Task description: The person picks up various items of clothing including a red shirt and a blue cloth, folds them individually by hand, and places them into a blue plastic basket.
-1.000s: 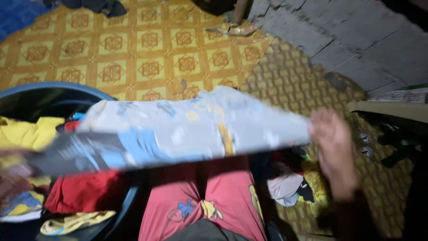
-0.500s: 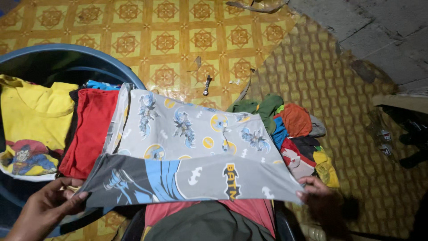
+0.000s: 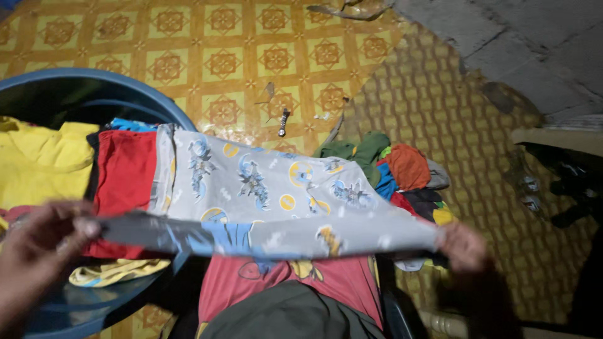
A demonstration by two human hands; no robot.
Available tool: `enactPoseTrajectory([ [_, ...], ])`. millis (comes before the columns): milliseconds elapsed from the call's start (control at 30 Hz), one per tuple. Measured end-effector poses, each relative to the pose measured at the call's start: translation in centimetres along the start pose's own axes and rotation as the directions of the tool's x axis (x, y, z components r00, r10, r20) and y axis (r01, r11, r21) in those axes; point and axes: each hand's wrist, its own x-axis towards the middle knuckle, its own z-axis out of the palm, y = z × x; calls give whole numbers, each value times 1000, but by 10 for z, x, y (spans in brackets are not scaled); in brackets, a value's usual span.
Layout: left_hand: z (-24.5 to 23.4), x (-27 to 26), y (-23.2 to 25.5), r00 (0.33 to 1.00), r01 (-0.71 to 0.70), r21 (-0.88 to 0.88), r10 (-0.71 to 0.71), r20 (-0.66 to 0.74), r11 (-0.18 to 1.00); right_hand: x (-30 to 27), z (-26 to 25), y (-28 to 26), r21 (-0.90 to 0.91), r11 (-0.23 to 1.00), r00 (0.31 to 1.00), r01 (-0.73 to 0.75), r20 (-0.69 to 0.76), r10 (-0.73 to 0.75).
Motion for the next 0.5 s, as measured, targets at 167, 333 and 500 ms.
enactPoseTrajectory([
  [167, -9, 116, 40, 937, -348, -45, 348, -24, 936, 94, 6, -104, 251, 956, 988, 151, -53, -142],
  [333, -11, 201, 91, 928, -372, -172, 372, -34, 912, 181, 14, -183, 149, 956, 967, 253, -46, -249],
  [500, -17, 249, 118, 856, -515, -114, 516, -25, 850, 208, 23, -230, 187, 934, 952, 304, -89, -292],
])
